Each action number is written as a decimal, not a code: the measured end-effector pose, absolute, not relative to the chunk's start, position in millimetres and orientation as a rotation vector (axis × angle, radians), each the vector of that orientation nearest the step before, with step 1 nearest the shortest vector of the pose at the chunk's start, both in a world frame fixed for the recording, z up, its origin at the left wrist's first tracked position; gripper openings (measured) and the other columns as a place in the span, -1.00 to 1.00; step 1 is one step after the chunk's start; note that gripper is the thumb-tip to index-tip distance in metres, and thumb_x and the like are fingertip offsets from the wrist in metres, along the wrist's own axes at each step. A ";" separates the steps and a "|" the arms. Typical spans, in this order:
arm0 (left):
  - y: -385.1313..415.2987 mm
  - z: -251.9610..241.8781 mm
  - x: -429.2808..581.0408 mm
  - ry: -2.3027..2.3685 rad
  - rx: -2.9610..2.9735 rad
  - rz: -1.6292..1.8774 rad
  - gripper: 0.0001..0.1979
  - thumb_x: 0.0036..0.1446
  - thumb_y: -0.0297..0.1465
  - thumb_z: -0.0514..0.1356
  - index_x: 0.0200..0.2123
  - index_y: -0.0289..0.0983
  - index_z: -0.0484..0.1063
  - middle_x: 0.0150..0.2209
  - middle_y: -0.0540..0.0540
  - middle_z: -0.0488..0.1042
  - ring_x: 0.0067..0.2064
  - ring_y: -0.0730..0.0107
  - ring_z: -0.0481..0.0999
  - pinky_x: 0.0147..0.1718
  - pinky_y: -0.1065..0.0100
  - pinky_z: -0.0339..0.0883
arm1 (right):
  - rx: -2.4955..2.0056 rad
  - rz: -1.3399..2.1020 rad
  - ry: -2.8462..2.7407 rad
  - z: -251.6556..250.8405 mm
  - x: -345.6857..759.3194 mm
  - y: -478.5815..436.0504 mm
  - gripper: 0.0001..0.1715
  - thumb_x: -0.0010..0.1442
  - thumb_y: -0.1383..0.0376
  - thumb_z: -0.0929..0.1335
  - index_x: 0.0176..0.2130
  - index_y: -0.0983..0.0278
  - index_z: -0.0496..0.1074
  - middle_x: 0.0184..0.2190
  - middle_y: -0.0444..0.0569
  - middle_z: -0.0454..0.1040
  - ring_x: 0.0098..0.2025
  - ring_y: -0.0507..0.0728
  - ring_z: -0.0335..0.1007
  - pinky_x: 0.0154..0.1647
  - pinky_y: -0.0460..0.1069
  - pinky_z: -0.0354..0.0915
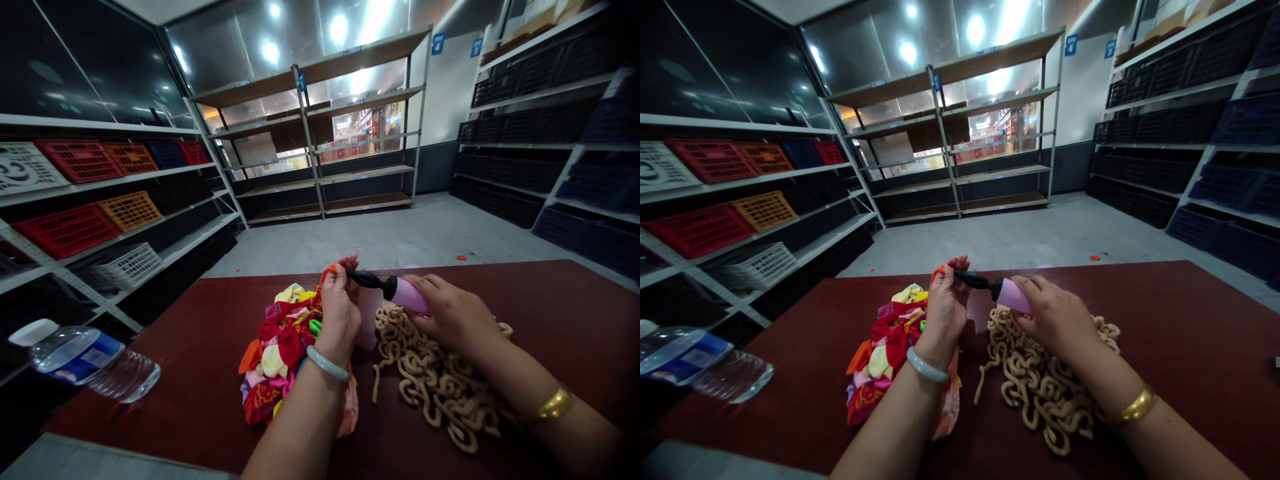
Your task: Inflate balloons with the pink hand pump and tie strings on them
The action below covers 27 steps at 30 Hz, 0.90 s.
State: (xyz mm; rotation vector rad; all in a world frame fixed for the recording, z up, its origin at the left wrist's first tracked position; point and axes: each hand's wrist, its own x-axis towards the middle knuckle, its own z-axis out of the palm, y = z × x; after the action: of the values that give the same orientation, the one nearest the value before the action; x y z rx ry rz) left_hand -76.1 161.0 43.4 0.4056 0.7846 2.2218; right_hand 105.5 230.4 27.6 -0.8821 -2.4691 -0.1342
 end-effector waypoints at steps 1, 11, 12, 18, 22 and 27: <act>160.9 44.7 -76.6 0.780 0.409 2.236 -0.90 0.23 -0.40 0.20 -0.18 -0.25 0.45 0.01 -0.15 0.54 0.06 0.32 0.51 -0.04 0.34 0.38 | -0.874 -0.120 -2.467 27.5 106.1 230.4 -0.32 0.08 0.11 0.36 0.19 0.11 0.27 -0.01 0.00 0.47 -0.16 0.24 0.49 -0.37 0.06 0.30; 157.1 48.0 -83.4 0.808 0.455 2.192 -0.66 0.18 -0.50 0.22 0.03 -0.18 0.41 0.11 -0.14 0.48 0.11 0.35 0.47 -0.35 0.55 0.34 | -0.915 -0.037 -2.479 27.6 106.1 230.4 -0.31 0.06 0.13 0.38 0.18 0.11 0.28 0.00 -0.01 0.46 -0.15 0.25 0.49 -0.33 0.09 0.31; 157.0 47.7 -82.8 0.821 0.451 2.189 -0.65 0.18 -0.49 0.23 0.04 -0.18 0.40 0.10 -0.15 0.49 0.11 0.32 0.47 -0.30 0.51 0.37 | -0.912 -0.036 -2.475 27.7 106.2 230.5 -0.32 0.06 0.13 0.38 0.18 0.11 0.28 0.01 -0.01 0.46 -0.14 0.25 0.48 -0.32 0.09 0.32; 154.4 51.1 -76.0 0.877 0.509 2.191 -0.60 0.17 -0.43 0.26 0.08 -0.21 0.34 0.10 -0.20 0.49 0.13 0.25 0.46 -0.09 0.34 0.39 | -0.931 -0.043 -2.456 29.7 107.4 229.9 -0.32 0.11 0.07 0.36 0.19 0.11 0.28 0.00 -0.03 0.47 -0.14 0.25 0.48 -0.32 0.10 0.32; 152.2 53.6 -76.5 0.952 0.619 2.224 -0.43 0.13 -0.48 0.28 0.19 -0.15 0.21 0.00 -0.19 0.55 0.07 0.26 0.51 -0.08 0.34 0.38 | -0.847 -0.017 -2.470 33.4 110.8 231.5 -0.33 0.10 0.10 0.38 0.19 0.12 0.30 0.02 -0.01 0.47 -0.12 0.24 0.49 -0.29 0.09 0.33; 152.0 53.9 -80.4 0.893 0.693 2.208 -0.42 0.12 -0.48 0.29 0.18 -0.21 0.20 -0.03 -0.24 0.56 0.05 0.24 0.53 -0.03 0.28 0.36 | -0.787 -0.006 -2.481 37.7 115.0 233.8 -0.36 0.13 0.11 0.37 0.19 0.12 0.30 0.07 0.00 0.45 -0.10 0.23 0.49 -0.28 0.08 0.35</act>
State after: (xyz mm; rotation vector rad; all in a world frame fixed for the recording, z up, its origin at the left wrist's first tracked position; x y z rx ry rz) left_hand -80.4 152.0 53.9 0.6933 0.8928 2.2081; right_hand 115.0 233.8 37.7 -0.7873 -2.4811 -0.0064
